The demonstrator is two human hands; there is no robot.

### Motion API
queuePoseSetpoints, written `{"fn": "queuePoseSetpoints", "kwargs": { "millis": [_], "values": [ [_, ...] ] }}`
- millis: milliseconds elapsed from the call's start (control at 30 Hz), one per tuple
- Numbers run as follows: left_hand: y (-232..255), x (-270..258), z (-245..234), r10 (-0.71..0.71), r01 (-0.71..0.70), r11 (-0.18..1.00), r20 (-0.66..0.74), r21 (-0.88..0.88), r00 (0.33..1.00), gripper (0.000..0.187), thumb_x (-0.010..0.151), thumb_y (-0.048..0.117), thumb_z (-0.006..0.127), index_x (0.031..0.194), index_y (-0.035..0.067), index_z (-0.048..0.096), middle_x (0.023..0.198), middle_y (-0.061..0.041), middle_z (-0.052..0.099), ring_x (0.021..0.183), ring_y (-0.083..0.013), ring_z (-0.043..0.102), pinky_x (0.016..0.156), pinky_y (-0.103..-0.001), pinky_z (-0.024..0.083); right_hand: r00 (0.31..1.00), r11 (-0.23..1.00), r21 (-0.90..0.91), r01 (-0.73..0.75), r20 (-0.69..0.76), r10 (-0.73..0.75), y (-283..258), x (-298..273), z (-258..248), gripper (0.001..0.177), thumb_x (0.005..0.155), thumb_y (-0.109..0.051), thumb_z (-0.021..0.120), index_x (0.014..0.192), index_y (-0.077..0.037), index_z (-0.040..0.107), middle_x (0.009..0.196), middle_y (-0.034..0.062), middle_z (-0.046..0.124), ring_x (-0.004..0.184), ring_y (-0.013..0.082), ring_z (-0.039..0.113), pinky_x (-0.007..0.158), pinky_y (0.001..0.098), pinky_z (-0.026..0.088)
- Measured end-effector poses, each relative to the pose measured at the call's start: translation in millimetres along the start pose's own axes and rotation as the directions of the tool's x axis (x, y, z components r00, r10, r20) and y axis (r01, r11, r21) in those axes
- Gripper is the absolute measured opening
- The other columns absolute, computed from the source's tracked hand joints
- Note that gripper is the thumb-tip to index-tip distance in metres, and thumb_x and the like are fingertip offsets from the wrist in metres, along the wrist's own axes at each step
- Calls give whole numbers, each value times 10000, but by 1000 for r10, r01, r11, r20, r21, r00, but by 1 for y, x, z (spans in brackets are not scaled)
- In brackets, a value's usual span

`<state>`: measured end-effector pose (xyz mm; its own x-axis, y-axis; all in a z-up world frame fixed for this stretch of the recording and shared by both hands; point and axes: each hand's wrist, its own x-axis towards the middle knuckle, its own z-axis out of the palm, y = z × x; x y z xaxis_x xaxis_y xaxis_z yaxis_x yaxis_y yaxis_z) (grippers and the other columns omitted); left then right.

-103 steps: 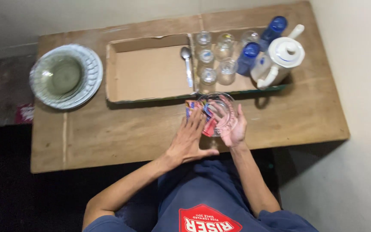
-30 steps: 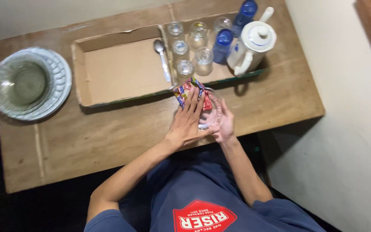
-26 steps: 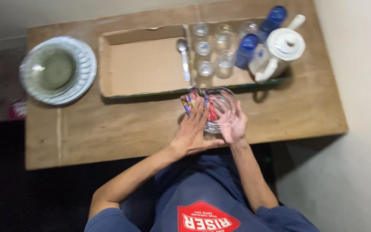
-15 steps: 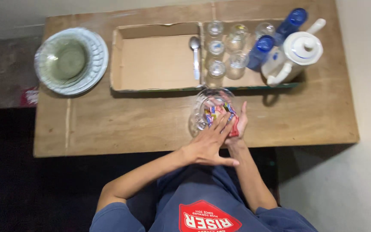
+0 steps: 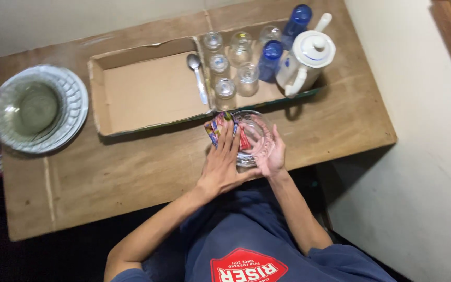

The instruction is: Cleaning a spoon and organizing small packets into a glass bowl on a table.

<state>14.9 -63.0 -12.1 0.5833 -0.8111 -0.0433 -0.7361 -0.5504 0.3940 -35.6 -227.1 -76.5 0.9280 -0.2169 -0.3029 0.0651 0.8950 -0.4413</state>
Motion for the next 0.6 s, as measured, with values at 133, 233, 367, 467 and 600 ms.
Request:
{"fn": "queuePoseSetpoints", "kwargs": {
  "millis": [133, 233, 367, 467, 600],
  "values": [
    [7, -30, 4, -25, 23, 998, -20, -56, 1000, 1305, 711, 907, 542, 1555, -50, 271, 1611, -324, 234, 1515, -462, 205, 1164, -580, 301, 998, 1000, 16, 19, 56, -20, 17, 15, 1, 676, 978, -615, 444, 1477, -163, 510, 1425, 247, 559, 1320, 431, 550, 962, 531, 563],
    [17, -39, 0, 20, -19, 990, 4, -137, 1000, 1350, 628, 924, 535, 1557, -27, 297, 1597, -327, 251, 1493, -494, 240, 1111, -615, 349, 997, 998, 45, 47, 61, -49, 31, 18, 14, 733, 950, -638, 450, 1504, -159, 480, 1447, 274, 538, 1356, 475, 505, 1081, 596, 468],
    [14, -21, 12, 147, -144, 972, 3, -188, 989, 1367, 639, 917, 495, 1607, 22, 134, 1647, -287, 164, 1537, -468, 170, 1125, -610, 354, 1000, 971, 241, 0, -8, 2, 38, -9, 70, 644, 960, -594, 492, 1400, -128, 563, 1342, 215, 626, 1220, 395, 614, 1092, 549, 468],
    [4, 9, 22, 162, -158, 972, 7, -171, 987, 1308, 712, 871, 518, 1625, 48, 70, 1674, -279, 89, 1541, -492, 121, 1038, -674, 419, 996, 958, 284, 39, -88, -15, 33, -18, 77, 559, 964, -565, 543, 1291, -132, 681, 1228, 160, 718, 1108, 322, 704, 1077, 478, 515],
    [-1, 36, 13, 68, -69, 998, 67, 13, 995, 1210, 819, 842, 500, 1628, 62, 50, 1689, -251, -41, 1545, -467, 56, 1036, -684, 428, 996, 977, 211, 44, -86, -26, 22, -16, 37, 521, 1002, -542, 516, 1349, -180, 656, 1256, 162, 706, 1161, 322, 673, 1076, 505, 508]
  ]
}}
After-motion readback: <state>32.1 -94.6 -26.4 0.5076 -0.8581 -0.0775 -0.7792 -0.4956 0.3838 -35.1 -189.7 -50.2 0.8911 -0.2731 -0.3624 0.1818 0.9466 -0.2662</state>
